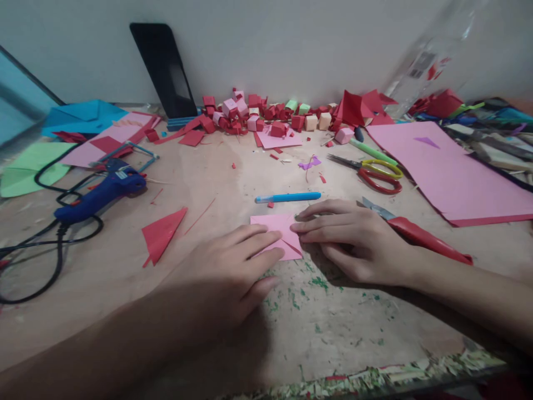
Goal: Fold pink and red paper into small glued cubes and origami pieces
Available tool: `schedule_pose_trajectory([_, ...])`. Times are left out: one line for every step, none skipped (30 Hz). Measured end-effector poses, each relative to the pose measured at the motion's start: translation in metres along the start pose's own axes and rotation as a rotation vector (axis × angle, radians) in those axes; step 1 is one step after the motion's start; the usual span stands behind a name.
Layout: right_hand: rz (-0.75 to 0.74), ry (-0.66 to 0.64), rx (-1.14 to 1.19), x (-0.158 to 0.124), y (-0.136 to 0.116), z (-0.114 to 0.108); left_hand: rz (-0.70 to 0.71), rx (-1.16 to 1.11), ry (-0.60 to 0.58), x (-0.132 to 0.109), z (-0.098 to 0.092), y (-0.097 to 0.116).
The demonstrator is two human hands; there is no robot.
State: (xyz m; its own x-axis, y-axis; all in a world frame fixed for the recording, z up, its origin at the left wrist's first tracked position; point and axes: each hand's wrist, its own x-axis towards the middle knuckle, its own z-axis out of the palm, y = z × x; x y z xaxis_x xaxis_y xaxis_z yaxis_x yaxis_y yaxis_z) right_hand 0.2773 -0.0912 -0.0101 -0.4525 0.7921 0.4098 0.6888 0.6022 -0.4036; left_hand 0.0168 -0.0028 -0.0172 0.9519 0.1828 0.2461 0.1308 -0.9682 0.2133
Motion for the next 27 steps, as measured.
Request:
schedule_pose_trajectory([-0.010,-0.001,0.005,-0.0001,0.0001,-0.0005,0.007,-0.009,0.007,0.0000,0.0002,-0.0005])
schedule_pose_trajectory([-0.022,0.001,0.010,-0.0001,0.0001,-0.0010,0.011,-0.015,0.013,0.0001,0.0002,-0.0008])
schedule_pose_trajectory([-0.033,0.002,0.016,0.0000,0.0001,-0.0015,0.012,-0.018,0.019,0.0003,0.0000,-0.0009])
schedule_pose_trajectory([-0.045,0.002,0.024,0.0000,0.0000,-0.0020,0.008,-0.019,0.021,0.0006,-0.0004,-0.0008])
schedule_pose_trajectory([-0.057,0.001,0.034,0.0001,-0.0002,-0.0026,0.006,-0.019,0.023,0.0011,-0.0009,-0.0006])
schedule_pose_trajectory([-0.067,0.000,0.044,0.0001,-0.0004,-0.0032,0.004,-0.019,0.022,0.0016,-0.0014,-0.0001])
schedule_pose_trajectory([-0.076,-0.003,0.053,0.0002,-0.0007,-0.0037,0.002,-0.019,0.020,0.0022,-0.0020,0.0005])
schedule_pose_trajectory([-0.084,-0.005,0.061,0.0002,-0.0010,-0.0042,0.001,-0.019,0.017,0.0027,-0.0025,0.0011])
schedule_pose_trajectory([-0.093,-0.008,0.069,0.0001,-0.0014,-0.0046,-0.001,-0.019,0.014,0.0032,-0.0028,0.0017])
schedule_pose_trajectory([-0.103,-0.010,0.079,0.0001,-0.0018,-0.0049,-0.004,-0.017,0.013,0.0035,-0.0031,0.0023])
schedule_pose_trajectory([-0.110,-0.015,0.092,0.0001,-0.0023,-0.0052,-0.005,-0.015,0.016,0.0037,-0.0032,0.0028])
schedule_pose_trajectory([-0.114,-0.021,0.108,0.0000,-0.0029,-0.0054,-0.007,-0.013,0.019,0.0038,-0.0033,0.0033])
schedule_pose_trajectory([-0.119,-0.028,0.127,0.0000,-0.0035,-0.0057,-0.007,-0.010,0.022,0.0039,-0.0033,0.0037])
schedule_pose_trajectory([-0.124,-0.036,0.149,0.0000,-0.0041,-0.0061,-0.007,-0.005,0.025,0.0039,-0.0033,0.0040])
schedule_pose_trajectory([-0.131,-0.046,0.171,0.0001,-0.0046,-0.0065,-0.007,-0.001,0.027,0.0040,-0.0034,0.0042])
schedule_pose_trajectory([-0.137,-0.058,0.192,0.0002,-0.0052,-0.0071,-0.008,0.003,0.027,0.0042,-0.0035,0.0043])
schedule_pose_trajectory([-0.144,-0.072,0.213,0.0003,-0.0056,-0.0079,-0.008,0.005,0.027,0.0044,-0.0036,0.0043])
schedule_pose_trajectory([-0.150,-0.083,0.237,0.0005,-0.0060,-0.0086,-0.009,0.007,0.026,0.0047,-0.0036,0.0041])
schedule_pose_trajectory([-0.149,-0.093,0.264,0.0008,-0.0061,-0.0093,-0.009,0.008,0.028,0.0050,-0.0037,0.0038])
schedule_pose_trajectory([-0.145,-0.097,0.287,0.0012,-0.0061,-0.0097,-0.006,0.009,0.032,0.0053,-0.0037,0.0035])
schedule_pose_trajectory([-0.137,-0.096,0.300,0.0016,-0.0058,-0.0097,0.000,0.010,0.036,0.0056,-0.0037,0.0030])
schedule_pose_trajectory([-0.123,-0.088,0.298,0.0019,-0.0052,-0.0093,0.010,0.013,0.044,0.0058,-0.0036,0.0027])
schedule_pose_trajectory([-0.101,-0.066,0.276,0.0022,-0.0045,-0.0083,0.019,0.020,0.054,0.0059,-0.0035,0.0025])
schedule_pose_trajectory([-0.068,-0.032,0.236,0.0024,-0.0037,-0.0069,0.028,0.029,0.063,0.0058,-0.0032,0.0026])
schedule_pose_trajectory([-0.024,0.008,0.183,0.0025,-0.0030,-0.0052,0.034,0.042,0.064,0.0056,-0.0028,0.0031])
schedule_pose_trajectory([0.029,0.043,0.124,0.0026,-0.0026,-0.0033,0.037,0.055,0.069,0.0050,-0.0021,0.0041])
schedule_pose_trajectory([0.082,0.065,0.068,0.0028,-0.0027,-0.0017,0.035,0.067,0.068,0.0041,-0.0011,0.0057])
